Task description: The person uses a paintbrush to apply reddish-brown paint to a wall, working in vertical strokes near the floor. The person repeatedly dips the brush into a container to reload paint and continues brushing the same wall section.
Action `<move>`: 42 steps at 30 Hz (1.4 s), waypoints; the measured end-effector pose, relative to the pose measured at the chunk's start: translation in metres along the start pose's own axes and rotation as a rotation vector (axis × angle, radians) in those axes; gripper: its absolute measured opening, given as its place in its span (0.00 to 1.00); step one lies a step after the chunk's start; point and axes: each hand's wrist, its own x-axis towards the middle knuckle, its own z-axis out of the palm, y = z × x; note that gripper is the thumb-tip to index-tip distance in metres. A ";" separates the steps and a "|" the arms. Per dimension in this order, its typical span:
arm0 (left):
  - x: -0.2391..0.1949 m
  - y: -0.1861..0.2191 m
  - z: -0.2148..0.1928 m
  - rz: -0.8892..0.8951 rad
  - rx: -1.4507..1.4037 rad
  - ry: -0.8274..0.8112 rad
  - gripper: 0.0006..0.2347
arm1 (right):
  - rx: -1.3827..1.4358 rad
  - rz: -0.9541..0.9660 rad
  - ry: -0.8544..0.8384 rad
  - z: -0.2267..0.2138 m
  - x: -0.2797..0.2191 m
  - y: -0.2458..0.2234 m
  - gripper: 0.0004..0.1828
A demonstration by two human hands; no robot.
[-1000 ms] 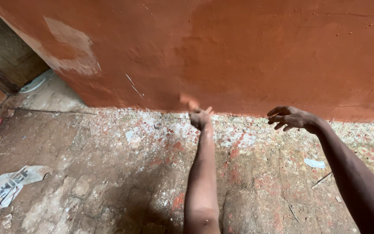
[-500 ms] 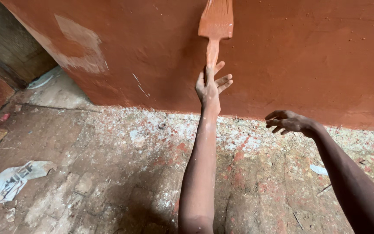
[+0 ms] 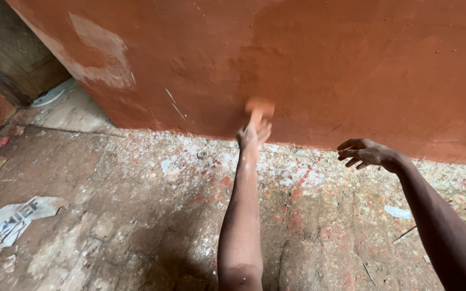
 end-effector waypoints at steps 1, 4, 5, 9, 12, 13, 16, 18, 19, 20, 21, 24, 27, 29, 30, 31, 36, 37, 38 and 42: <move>-0.008 0.011 0.011 0.191 0.117 0.012 0.27 | 0.003 0.000 -0.009 0.003 0.002 0.000 0.35; -0.029 0.037 0.040 0.411 -0.055 -0.205 0.25 | -0.003 -0.005 -0.030 0.009 0.011 -0.008 0.35; -0.033 0.041 0.045 0.424 -0.102 -0.241 0.25 | -0.013 -0.006 -0.037 0.013 0.014 -0.012 0.36; -0.032 0.016 0.035 0.468 -0.072 -0.227 0.23 | -0.086 -0.012 -0.074 0.026 0.015 -0.025 0.37; -0.015 -0.017 0.006 0.297 0.012 -0.117 0.24 | -0.086 -0.017 -0.077 0.029 0.013 -0.026 0.38; -0.007 -0.027 -0.001 0.195 0.023 -0.050 0.24 | -0.072 -0.025 -0.084 0.028 0.012 -0.025 0.38; 0.004 -0.057 -0.033 0.080 0.209 -0.003 0.29 | -0.058 -0.025 -0.089 0.024 0.012 -0.015 0.38; 0.011 -0.069 -0.047 0.022 0.304 0.060 0.31 | -0.092 0.011 -0.071 0.023 0.016 -0.007 0.38; 0.013 -0.075 -0.051 0.029 0.303 0.033 0.31 | -0.068 0.006 -0.075 0.022 0.016 -0.002 0.38; 0.016 -0.078 -0.052 0.038 0.301 0.008 0.31 | -0.044 -0.002 -0.079 0.021 0.018 0.003 0.38; 0.018 -0.081 -0.053 0.048 0.299 -0.018 0.31 | -0.021 -0.010 -0.083 0.021 0.021 0.006 0.38; 0.019 -0.084 -0.054 0.058 0.385 -0.099 0.32 | -0.049 0.009 -0.083 0.028 0.029 0.011 0.38; 0.019 -0.079 -0.046 -0.040 0.432 -0.199 0.31 | -0.058 -0.025 -0.145 0.043 0.040 0.002 0.42; 0.016 -0.074 -0.042 -0.054 0.521 -0.310 0.30 | -0.080 0.022 -0.158 0.056 0.044 -0.011 0.43; 0.013 -0.073 -0.040 -0.063 0.564 -0.366 0.30 | -0.091 0.046 -0.166 0.065 0.046 -0.019 0.45; 0.010 -0.072 -0.038 -0.056 0.533 -0.403 0.30 | -0.030 0.032 -0.174 0.074 0.047 -0.027 0.47; -0.002 -0.076 -0.018 -0.180 0.530 -0.560 0.28 | 0.428 0.068 -0.102 0.119 0.053 -0.049 0.54; -0.003 -0.077 -0.016 -0.224 0.521 -0.558 0.27 | 0.510 0.044 -0.068 0.127 0.060 -0.048 0.51; -0.004 -0.079 -0.015 -0.269 0.510 -0.555 0.27 | 0.591 0.020 -0.036 0.135 0.068 -0.044 0.48; -0.005 -0.089 -0.019 -0.417 0.623 -0.598 0.28 | 0.862 -0.011 0.109 0.158 0.102 -0.011 0.36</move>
